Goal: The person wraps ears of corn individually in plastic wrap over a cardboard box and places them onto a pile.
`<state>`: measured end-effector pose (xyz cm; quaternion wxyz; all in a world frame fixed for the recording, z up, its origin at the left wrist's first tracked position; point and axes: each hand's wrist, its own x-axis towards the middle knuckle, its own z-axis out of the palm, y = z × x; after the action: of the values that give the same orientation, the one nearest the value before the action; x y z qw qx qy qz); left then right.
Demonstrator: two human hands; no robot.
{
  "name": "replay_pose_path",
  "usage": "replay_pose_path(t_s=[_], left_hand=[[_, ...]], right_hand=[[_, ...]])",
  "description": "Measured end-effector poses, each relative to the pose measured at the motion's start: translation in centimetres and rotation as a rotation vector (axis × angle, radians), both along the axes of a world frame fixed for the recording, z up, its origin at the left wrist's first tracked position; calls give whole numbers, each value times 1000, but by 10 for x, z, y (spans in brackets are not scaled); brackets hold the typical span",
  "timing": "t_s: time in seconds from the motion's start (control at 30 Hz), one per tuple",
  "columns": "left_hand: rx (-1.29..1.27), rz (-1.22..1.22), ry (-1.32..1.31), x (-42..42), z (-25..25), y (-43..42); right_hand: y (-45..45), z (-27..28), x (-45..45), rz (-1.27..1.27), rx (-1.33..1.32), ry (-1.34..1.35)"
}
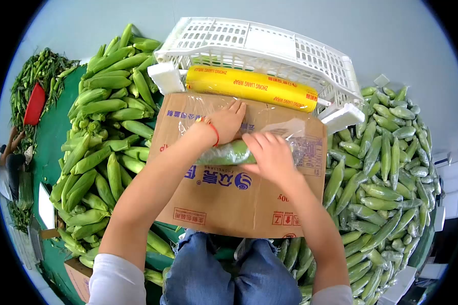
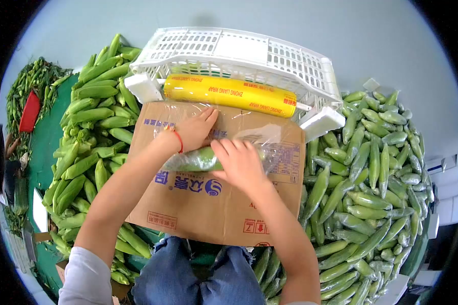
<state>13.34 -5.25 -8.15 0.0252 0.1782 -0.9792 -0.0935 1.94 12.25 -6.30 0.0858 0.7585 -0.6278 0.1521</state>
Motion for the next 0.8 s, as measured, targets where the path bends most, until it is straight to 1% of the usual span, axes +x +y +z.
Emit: replay_pose_path(t_s=[0.07,0.17,0.2,0.27,0.3,0.33,0.37,0.4,0.43,0.47,0.53,0.57,0.63,0.67,0.7,0.73,0.77,0.8], left_hand=[[16,-56,-188,-11,-5,-1],[94,-34,-272,-13,4,5],[95,-21,-284,-13,2,6],[112,-24,-228,-9,6,7],[116,-33,-204,-5,10,7],[233,-3,-16,3,10,9],[346,28,174,15,10,12],[457,59,370,25,10,20],[357,106,631,37,15,43],[259,145,883,53,21,74],[179,-160,742,70,37,131],[228,-193,713,66,32,147],[636,75,1094,52,23,141],[1155,-33,1221,46,29,139],[1686,-145,1301,42,38,139],[1933,-134,1298,42,40,137],[2181,-101,1302,41,42,135],[2123,47,1271,42,41,129]], right_hand=[[-15,-5,-7,8,144,-10],[12,6,12,26,258,-144],[27,9,15,87,274,-115],[69,15,29,172,414,-190],[86,36,39,179,650,-264],[103,39,42,181,836,-314],[120,43,39,151,940,-406],[142,38,36,33,914,-585],[154,33,33,-86,875,-762],[152,32,31,-220,821,-1052],[155,28,42,-516,686,-1645],[153,33,47,-463,839,-1913],[129,48,49,-286,1143,-2409],[118,39,55,88,1148,-2781],[105,18,73,585,1138,-2860],[90,-10,94,1102,1097,-2860],[89,-11,96,1069,1068,-2851],[87,-12,97,1035,1041,-2841]])
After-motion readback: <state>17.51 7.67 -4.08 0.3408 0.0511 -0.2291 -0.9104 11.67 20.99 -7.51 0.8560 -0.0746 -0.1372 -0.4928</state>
